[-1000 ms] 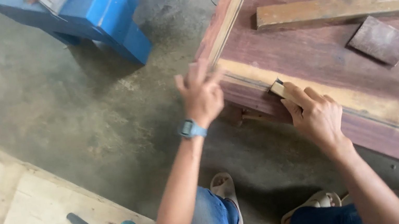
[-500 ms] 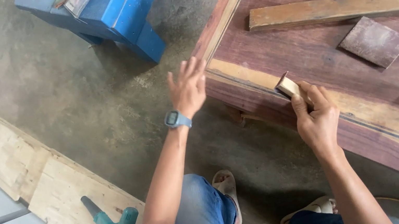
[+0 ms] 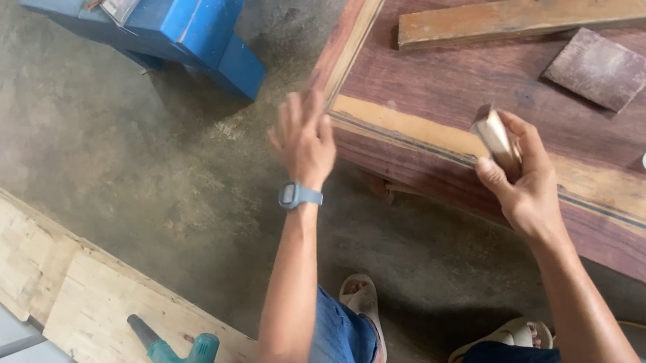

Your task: The person sands the edges and surface of a wooden table using a sanding block. They apply a liquid from a white bottle onto the wood and continue sanding the area.

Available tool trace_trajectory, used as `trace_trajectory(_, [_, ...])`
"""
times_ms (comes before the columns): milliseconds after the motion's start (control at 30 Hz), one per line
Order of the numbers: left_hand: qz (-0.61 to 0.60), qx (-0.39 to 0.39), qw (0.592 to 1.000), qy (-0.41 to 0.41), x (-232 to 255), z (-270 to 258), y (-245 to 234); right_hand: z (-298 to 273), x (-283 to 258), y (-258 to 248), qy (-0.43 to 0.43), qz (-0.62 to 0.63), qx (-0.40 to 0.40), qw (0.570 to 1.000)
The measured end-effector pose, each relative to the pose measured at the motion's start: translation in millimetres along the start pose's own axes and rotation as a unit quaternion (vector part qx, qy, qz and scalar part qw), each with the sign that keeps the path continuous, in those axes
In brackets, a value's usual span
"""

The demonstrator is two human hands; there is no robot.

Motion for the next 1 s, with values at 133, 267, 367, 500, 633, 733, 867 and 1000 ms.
trace_trajectory(133, [-0.075,0.024,0.991,-0.109,-18,-3,27,1,15,-1,0.023,-0.041,-0.025,0.999])
trace_trajectory(267, [-0.334,0.112,0.917,-0.188,-23,-3,49,5,20,0,0.087,0.086,-0.089,0.988])
trace_trajectory(367, [-0.415,0.135,0.871,-0.224,-26,-3,58,18,37,1,0.079,-0.080,-0.119,0.987])
trace_trajectory(500, [-0.457,0.153,0.834,-0.267,-38,-4,68,44,6,64,-0.182,-0.402,-0.167,0.882])
trace_trajectory(633, [-0.496,0.167,0.813,-0.254,-46,8,87,67,20,104,-0.190,-0.521,-0.189,0.810])
trace_trajectory(733, [-0.519,0.165,0.800,-0.254,-40,5,73,74,8,132,-0.149,-0.620,-0.196,0.745])
trace_trajectory(867, [-0.528,0.148,0.797,-0.254,-38,5,70,71,-14,153,0.005,-0.602,-0.201,0.773])
trace_trajectory(1000, [-0.520,0.136,0.802,-0.262,-36,5,66,71,37,150,-0.016,-0.590,-0.124,0.798])
Point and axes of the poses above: each hand's wrist, its own z-axis towards the middle knuckle, its own y-axis out of the palm, x = y × z, the point moved 3 cm from there along z, towards the middle knuckle, and after that the axes turned 6 degrees about z, right-handed, at the moved point
